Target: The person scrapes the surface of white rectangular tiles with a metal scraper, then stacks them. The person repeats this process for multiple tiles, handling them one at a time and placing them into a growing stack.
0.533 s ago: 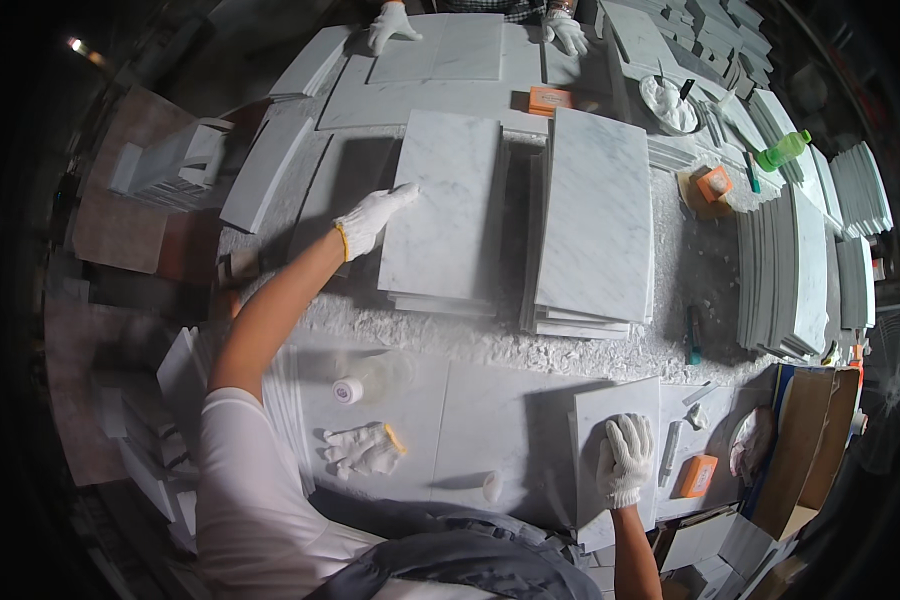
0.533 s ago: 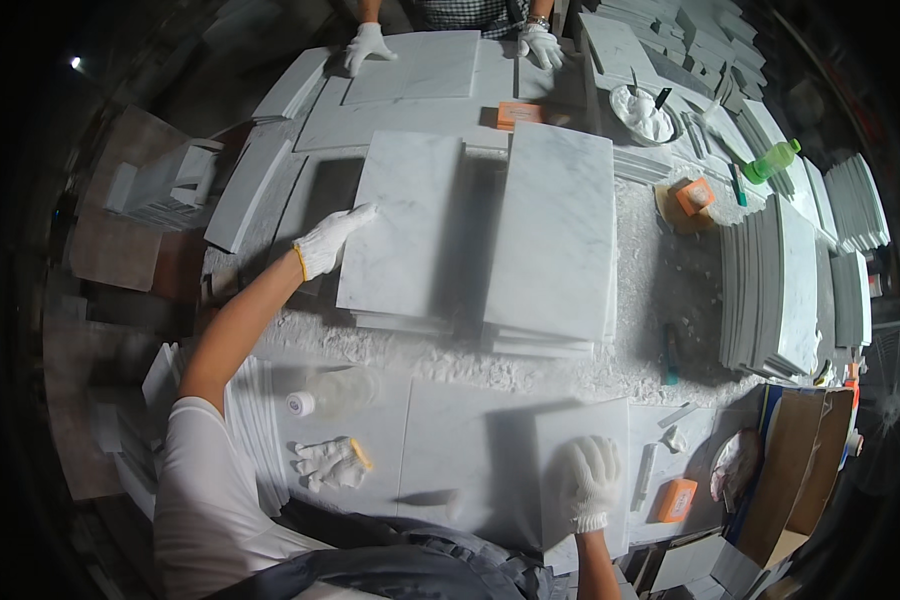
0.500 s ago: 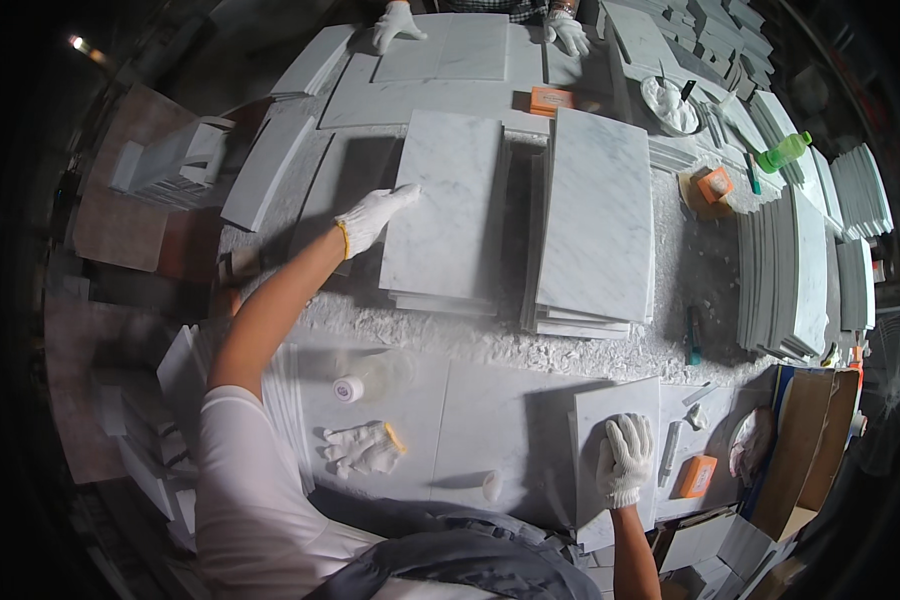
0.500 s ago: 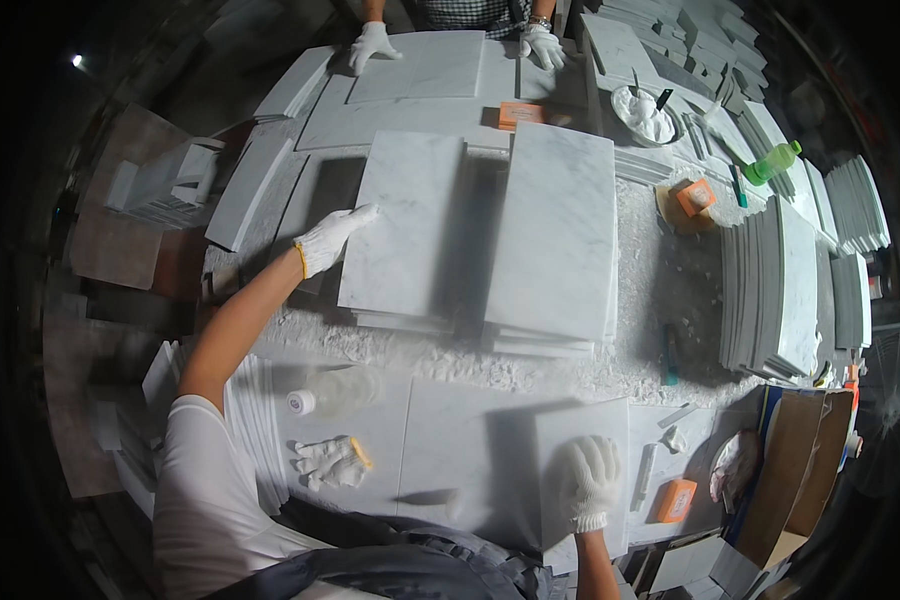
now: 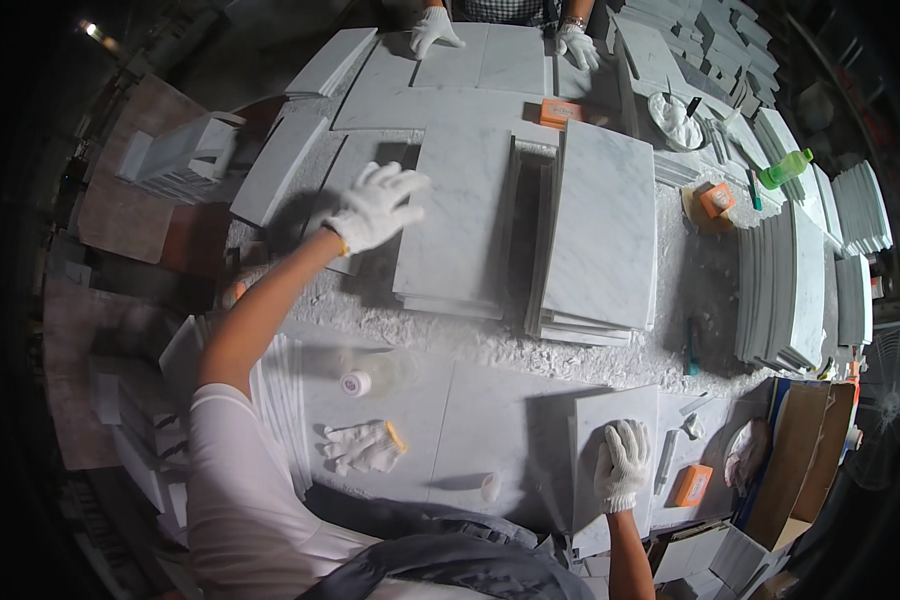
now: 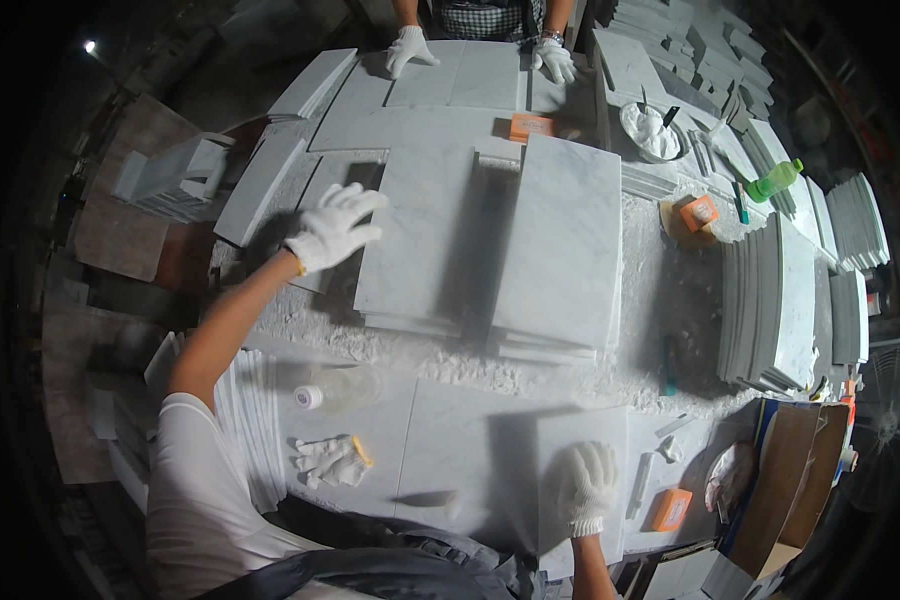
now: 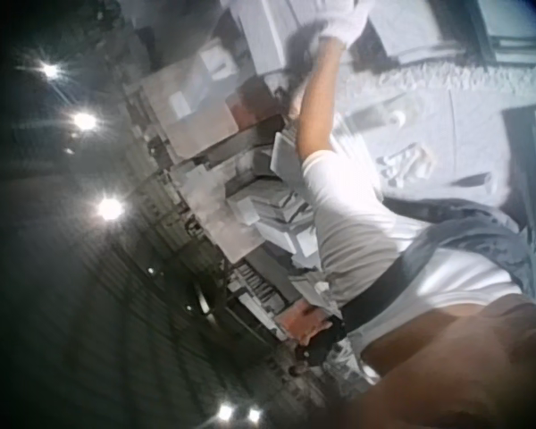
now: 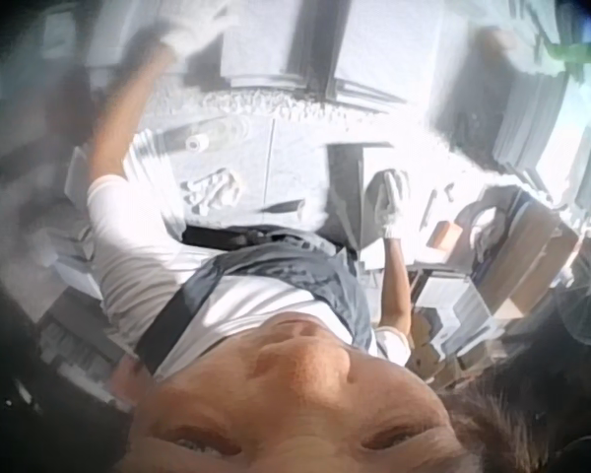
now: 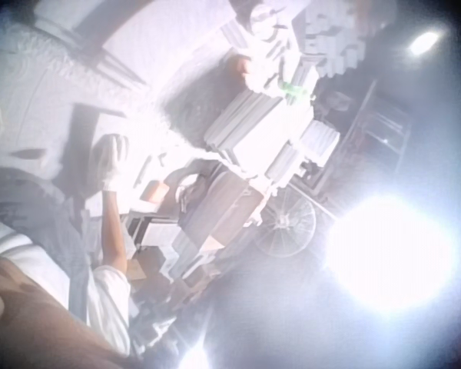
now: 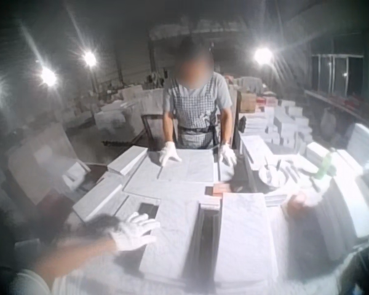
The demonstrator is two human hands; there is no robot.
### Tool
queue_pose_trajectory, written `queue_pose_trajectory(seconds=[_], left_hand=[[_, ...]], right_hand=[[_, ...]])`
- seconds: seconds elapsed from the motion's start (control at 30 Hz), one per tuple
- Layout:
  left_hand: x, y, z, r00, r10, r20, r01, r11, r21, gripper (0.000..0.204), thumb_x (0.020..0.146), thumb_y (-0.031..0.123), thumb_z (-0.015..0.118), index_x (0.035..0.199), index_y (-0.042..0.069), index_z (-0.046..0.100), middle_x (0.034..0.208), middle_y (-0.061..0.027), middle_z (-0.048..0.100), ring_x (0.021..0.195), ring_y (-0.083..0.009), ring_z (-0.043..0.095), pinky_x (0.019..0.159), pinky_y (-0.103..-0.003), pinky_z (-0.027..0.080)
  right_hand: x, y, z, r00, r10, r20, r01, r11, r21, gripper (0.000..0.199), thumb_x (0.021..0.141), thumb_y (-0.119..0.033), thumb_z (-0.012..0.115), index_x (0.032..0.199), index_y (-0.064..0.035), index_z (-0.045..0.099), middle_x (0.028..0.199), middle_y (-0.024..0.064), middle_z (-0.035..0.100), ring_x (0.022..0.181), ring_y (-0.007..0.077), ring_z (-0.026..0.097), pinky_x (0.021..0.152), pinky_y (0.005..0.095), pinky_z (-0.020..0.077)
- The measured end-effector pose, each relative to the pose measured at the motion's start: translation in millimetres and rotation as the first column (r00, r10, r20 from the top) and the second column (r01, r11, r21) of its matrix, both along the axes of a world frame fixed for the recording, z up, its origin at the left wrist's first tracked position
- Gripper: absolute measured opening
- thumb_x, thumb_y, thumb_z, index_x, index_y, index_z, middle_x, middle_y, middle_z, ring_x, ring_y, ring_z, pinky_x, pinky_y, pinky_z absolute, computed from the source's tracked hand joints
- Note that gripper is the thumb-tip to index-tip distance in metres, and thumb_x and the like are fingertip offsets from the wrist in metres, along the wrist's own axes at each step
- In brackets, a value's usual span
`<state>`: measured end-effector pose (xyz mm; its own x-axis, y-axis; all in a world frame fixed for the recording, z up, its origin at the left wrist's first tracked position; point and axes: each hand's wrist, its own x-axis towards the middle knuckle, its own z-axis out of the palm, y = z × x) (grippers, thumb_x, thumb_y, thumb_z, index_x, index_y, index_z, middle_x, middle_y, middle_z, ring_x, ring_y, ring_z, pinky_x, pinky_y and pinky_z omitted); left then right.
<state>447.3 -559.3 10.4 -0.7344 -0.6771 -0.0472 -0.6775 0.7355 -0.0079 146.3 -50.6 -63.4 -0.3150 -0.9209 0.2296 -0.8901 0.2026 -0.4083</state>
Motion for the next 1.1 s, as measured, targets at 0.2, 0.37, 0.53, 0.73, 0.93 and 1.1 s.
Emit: queue_pose_trajectory(seconds=[0.2,0.37,0.53,0.73,0.93,1.1], left_hand=[[-52.7,6.4,-27.8,0.986,-0.152,0.072,0.151,0.988,0.028,0.062,0.102,0.052,0.046,0.156,0.024,0.041,0.162,-0.0013,0.041,0.154,-0.0277,0.027,0.128,-0.047,0.009],[-78.4,-8.6,-44.3,0.978,-0.200,0.065,0.198,0.980,0.032,0.060,0.103,0.051,0.044,0.155,0.020,0.043,0.159,-0.0009,0.045,0.152,-0.0255,0.029,0.128,-0.047,0.011],[-63.9,-14.7,-78.9,0.759,-0.146,-0.635,0.435,0.839,0.327,0.057,0.103,0.050,0.047,0.151,0.021,0.049,0.155,-0.0001,0.051,0.149,-0.0243,0.036,0.126,-0.046,0.017],[-12.6,-6.6,-56.3,0.936,-0.244,-0.256,0.230,0.970,-0.083,0.041,0.103,0.037,0.055,0.140,0.020,0.063,0.141,-0.0123,0.060,0.136,-0.0356,0.050,0.122,-0.047,0.031],[-11.1,-44.4,-51.5,0.909,-0.063,-0.413,0.106,0.991,0.081,0.038,0.101,0.035,0.062,0.133,0.016,0.068,0.129,-0.0102,0.068,0.131,-0.0355,0.052,0.114,-0.045,0.039],[-28.4,-85.3,-58.6,0.768,0.220,-0.602,0.126,0.869,0.479,0.033,0.102,0.029,0.062,0.129,0.013,0.070,0.127,-0.0084,0.070,0.124,-0.0328,0.057,0.110,-0.040,0.042]], right_hand=[[0.1,-0.8,2.2,1.000,0.016,0.012,-0.016,1.000,-0.005,0.031,0.086,-0.006,0.067,0.117,-0.0086,0.073,0.125,0.0159,0.069,0.125,0.0418,0.060,0.112,0.0553,0.0418],[0.7,-3.2,4.3,0.999,0.026,0.023,-0.025,1.000,-0.010,0.031,0.086,-0.007,0.066,0.116,-0.0082,0.073,0.125,0.0163,0.069,0.124,0.0418,0.060,0.113,0.0564,0.0412],[1.2,-2.8,4.7,1.000,0.015,0.009,-0.015,1.000,0.010,0.031,0.086,-0.007,0.066,0.116,-0.0085,0.073,0.125,0.0166,0.069,0.124,0.0420,0.060,0.113,0.0569,0.0412],[0.0,-1.8,3.0,1.000,0.014,0.011,-0.014,1.000,0.021,0.031,0.086,-0.008,0.066,0.117,-0.0089,0.073,0.124,0.0165,0.069,0.125,0.0425,0.060,0.112,0.0567,0.0414],[-0.5,0.4,-0.8,1.000,0.010,-0.006,-0.010,1.000,0.013,0.029,0.087,-0.010,0.066,0.115,-0.0088,0.073,0.124,0.0163,0.069,0.124,0.0423,0.060,0.112,0.0567,0.0417],[-2.5,-0.3,-2.2,0.999,0.035,-0.007,-0.035,0.999,0.026,0.044,0.078,-0.013,0.065,0.122,-0.0127,0.069,0.130,0.0129,0.064,0.126,0.0418,0.057,0.112,0.0598,0.0407]])
